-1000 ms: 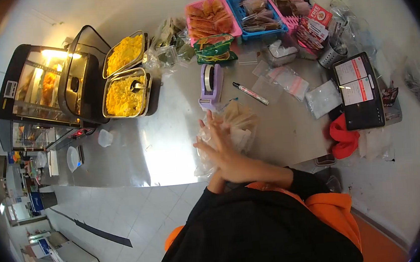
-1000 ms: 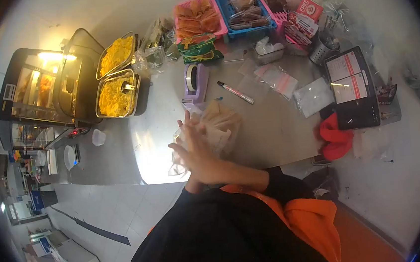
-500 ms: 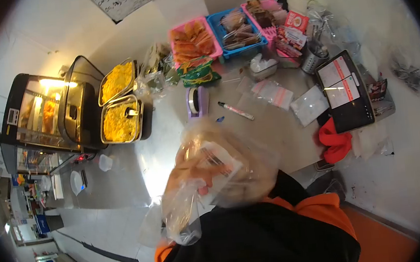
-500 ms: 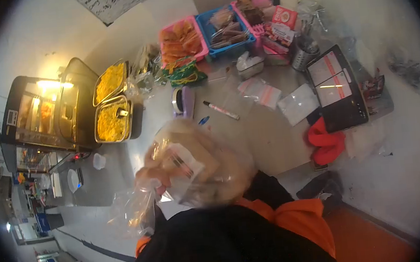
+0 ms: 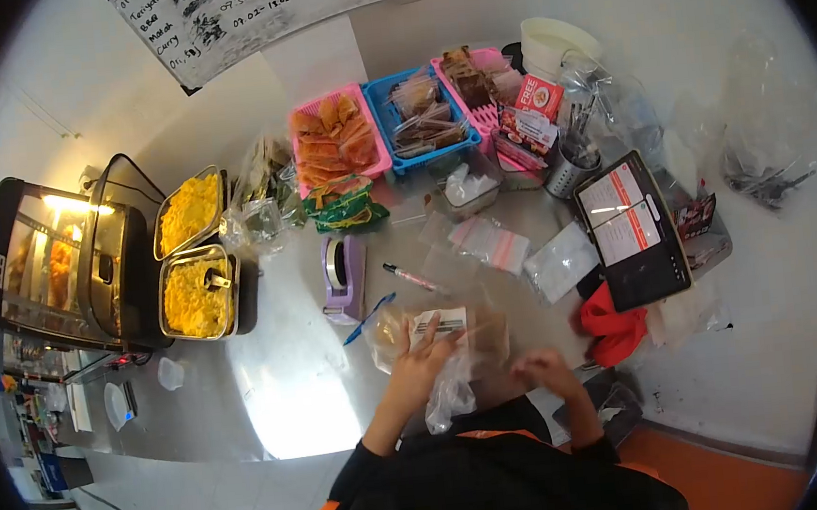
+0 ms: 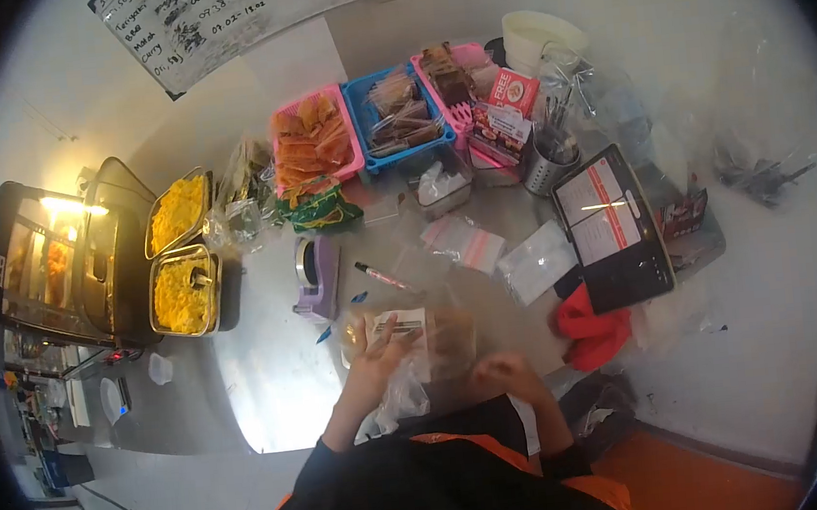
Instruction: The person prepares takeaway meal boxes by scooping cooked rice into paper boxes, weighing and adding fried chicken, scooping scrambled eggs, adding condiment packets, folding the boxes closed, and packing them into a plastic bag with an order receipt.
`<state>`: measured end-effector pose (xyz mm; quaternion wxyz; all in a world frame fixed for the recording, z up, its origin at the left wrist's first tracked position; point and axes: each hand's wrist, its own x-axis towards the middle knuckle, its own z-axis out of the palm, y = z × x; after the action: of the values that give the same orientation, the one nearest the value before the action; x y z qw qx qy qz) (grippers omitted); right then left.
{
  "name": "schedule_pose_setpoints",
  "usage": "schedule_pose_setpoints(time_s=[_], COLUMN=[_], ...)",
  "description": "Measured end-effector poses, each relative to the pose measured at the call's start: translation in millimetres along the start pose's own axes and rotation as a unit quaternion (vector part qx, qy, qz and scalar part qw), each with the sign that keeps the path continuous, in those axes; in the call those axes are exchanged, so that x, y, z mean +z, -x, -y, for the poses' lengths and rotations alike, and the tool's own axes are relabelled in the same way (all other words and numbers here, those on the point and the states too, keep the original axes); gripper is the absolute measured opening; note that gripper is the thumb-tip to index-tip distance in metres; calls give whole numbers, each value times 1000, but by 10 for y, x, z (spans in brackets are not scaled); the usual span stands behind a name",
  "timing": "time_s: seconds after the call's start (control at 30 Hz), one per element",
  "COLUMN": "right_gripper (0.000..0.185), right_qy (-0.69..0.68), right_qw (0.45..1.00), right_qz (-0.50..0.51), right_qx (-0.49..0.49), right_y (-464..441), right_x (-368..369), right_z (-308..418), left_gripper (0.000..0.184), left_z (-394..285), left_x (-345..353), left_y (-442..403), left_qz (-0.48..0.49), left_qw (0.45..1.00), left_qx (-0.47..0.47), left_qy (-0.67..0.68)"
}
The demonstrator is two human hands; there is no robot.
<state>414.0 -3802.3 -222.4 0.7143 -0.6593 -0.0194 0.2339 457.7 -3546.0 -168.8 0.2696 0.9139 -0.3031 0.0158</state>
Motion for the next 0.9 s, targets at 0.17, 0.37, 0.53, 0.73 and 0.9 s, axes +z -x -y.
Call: schedule_pose_setpoints(time_s=[0.17,0.37,0.53,0.73,0.9], right_gripper=[13,16,14,7,12], right_qy=[397,648,697,482,-13], right_qw=[800,714,675,787,886], right_qz=[-304,-256,-240,-334,-306], right_qx=[-332,-69,-24,-191,-349], right_y=[-1580,-3503,-3573,-3091,-2613], right_x=[-685,-1646,-1514,-1443,-1092], right_z=[780,837,978,1190,1323], left_gripper=[15,12,20,28,26], left_z=[19,-54,-79,43,180], left_x=[208,127,234,-78,-64], left_y=[-29,-157,45,-89,-80], left_qz=[-76,-133,-139,-60,-56], left_qw=[995,976,975,961,945], left_qx=[-45,-126,-154,-127,-49], left_qy=[52,119,78,237,318])
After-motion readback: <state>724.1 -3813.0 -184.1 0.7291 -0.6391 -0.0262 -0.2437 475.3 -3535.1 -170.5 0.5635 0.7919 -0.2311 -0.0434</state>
